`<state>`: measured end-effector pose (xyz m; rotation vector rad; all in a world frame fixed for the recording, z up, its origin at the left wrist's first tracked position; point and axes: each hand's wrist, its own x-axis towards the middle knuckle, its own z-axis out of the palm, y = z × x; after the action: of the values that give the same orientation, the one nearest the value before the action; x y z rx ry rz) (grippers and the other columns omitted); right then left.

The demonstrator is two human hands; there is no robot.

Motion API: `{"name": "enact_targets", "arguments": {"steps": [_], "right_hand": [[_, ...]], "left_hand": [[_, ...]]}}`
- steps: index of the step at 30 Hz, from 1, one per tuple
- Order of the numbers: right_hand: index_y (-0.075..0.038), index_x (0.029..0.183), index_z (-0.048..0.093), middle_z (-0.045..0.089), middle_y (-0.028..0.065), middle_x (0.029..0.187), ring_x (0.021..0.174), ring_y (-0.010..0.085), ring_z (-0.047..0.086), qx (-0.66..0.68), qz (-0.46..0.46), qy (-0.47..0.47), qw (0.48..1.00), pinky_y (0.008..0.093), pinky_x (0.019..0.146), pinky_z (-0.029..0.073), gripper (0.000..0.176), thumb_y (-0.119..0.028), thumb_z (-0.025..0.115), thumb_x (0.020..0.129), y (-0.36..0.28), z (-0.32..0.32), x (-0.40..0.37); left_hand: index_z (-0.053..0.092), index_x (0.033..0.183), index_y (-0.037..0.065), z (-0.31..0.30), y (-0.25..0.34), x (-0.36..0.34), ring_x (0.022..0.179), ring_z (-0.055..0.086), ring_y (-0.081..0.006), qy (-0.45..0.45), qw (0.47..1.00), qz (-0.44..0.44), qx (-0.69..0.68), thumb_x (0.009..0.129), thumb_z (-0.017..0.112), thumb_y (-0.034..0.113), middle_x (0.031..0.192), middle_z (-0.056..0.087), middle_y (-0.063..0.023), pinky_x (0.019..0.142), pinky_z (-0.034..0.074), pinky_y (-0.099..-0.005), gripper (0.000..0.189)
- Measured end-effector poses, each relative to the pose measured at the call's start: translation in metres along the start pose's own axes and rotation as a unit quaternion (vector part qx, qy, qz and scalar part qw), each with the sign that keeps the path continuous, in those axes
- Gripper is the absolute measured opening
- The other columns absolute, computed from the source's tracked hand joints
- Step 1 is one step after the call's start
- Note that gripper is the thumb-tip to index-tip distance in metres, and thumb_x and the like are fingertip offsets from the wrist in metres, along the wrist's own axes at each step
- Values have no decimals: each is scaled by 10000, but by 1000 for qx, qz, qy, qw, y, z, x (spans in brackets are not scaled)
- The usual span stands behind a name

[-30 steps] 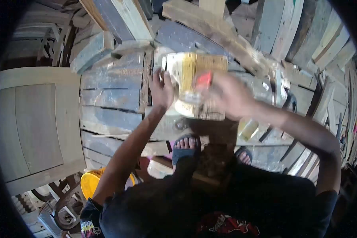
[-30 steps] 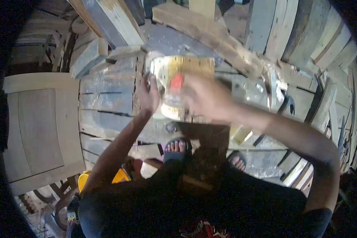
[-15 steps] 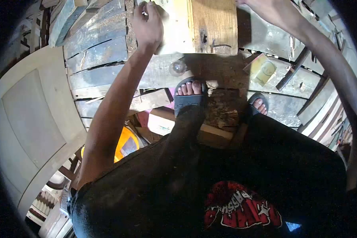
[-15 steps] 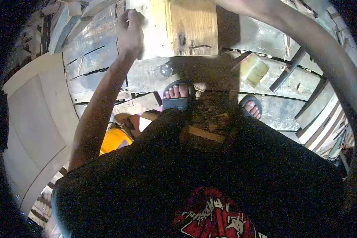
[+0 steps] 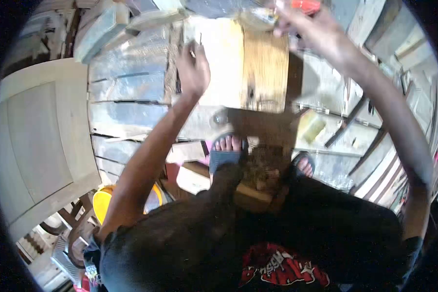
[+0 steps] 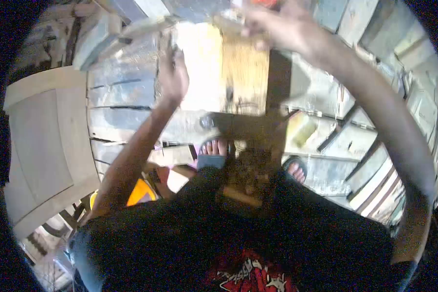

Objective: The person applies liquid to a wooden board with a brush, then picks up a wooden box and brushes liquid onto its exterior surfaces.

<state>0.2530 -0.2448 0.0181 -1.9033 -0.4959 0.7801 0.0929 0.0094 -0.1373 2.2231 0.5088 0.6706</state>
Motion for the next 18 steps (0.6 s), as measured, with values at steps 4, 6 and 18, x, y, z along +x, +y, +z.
{"name": "enact_targets", "arguments": {"steps": [4,6,18], "right_hand": [[-45,1326,713,775,102,1086,987,161,739,-54,-52,-1,997,325,819,622,615,-572,699,1010,-9,13,21],[-34,1287,735,786,125,1107,919,164,746,-108,-136,-3,985,353,865,604,559,-511,733,997,-14,13,28],[-71,1375,686,736,166,1138,1067,318,738,-293,-359,-150,874,465,941,617,410,-316,637,1050,-21,43,-9]], "left_hand": [[570,1407,-68,-3,9,-3,1256,547,-476,-29,990,-114,-72,1070,486,221,1254,616,-323,1110,411,-522,452],[568,1409,-67,-5,11,-1,1239,550,-481,-26,996,-82,-21,1067,479,219,1256,604,-320,1104,412,-529,454],[574,1401,-35,-7,8,-2,1087,569,-483,-24,998,-51,0,1073,469,212,1150,604,-302,1000,438,-556,425]]}}
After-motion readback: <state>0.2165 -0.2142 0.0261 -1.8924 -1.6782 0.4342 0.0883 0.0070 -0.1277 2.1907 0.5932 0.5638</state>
